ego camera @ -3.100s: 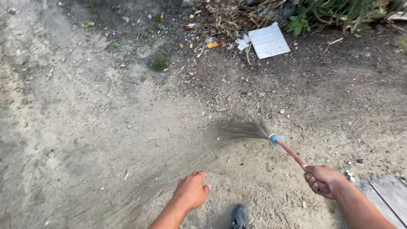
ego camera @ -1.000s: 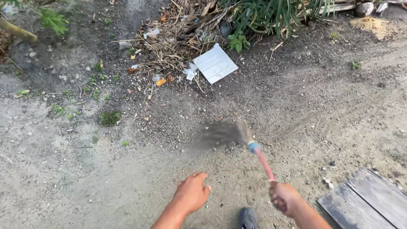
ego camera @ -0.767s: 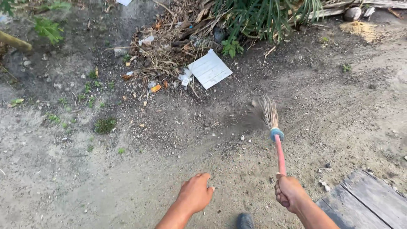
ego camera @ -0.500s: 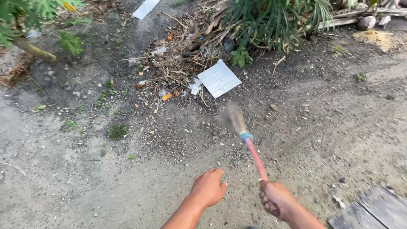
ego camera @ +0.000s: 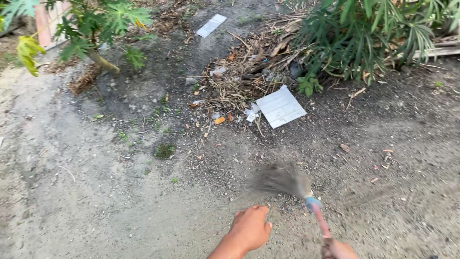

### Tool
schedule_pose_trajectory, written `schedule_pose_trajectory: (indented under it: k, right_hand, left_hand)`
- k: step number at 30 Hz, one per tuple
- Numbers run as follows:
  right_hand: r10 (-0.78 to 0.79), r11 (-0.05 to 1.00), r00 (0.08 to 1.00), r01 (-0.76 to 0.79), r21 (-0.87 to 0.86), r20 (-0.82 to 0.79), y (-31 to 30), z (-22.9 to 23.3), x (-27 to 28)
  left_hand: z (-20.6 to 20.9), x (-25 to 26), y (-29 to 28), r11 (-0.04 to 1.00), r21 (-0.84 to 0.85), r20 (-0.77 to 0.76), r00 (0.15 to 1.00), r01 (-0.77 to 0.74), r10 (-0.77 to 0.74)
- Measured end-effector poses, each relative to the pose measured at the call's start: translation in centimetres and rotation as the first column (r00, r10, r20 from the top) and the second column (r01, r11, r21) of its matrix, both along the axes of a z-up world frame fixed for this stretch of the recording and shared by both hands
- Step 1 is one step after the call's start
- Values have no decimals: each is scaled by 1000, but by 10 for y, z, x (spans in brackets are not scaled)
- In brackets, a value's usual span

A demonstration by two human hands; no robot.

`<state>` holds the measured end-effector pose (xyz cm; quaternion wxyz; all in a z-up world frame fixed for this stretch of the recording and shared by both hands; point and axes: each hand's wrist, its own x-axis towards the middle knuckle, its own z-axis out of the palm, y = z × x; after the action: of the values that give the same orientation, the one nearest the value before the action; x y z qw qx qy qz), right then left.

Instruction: The recorder uses a broom to sweep dirt and debris on the ground outdoors.

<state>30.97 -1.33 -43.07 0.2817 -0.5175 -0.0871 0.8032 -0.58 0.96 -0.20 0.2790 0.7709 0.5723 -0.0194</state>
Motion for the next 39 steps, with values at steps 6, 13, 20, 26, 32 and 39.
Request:
schedule_pose_trajectory:
  k: [6,13,20,26,32,39]
  right_hand:
    - [-366,920,922,379,-96,130,28,60,-4]
    - [22,1000,691,-25,-7,723,33,51,-74]
    - [59,998,905,-53,-26,421,33,-8,-87]
    - [98,994,903,-72,-77,419,10,9,-21]
    - [-167,962,907,236,-138,386,-43,139,40]
    - [-320,939,862,344,11,393,-60,250,-5]
  left_hand:
    - [1,-4,1,999,16,36,998,-47,47]
    - [8,7,-2,996,-58,-19,998,-66,65]
    - [-5,1,-10,996,-81,-16,999,-47,46]
    - [-6,-9,-21,999,-40,-27,999,-27,25]
    - [-1,-30,-19,996,0,-21,996,-86,86]
    - [-11,-34,-18,987,-22,-15,987,-161,160]
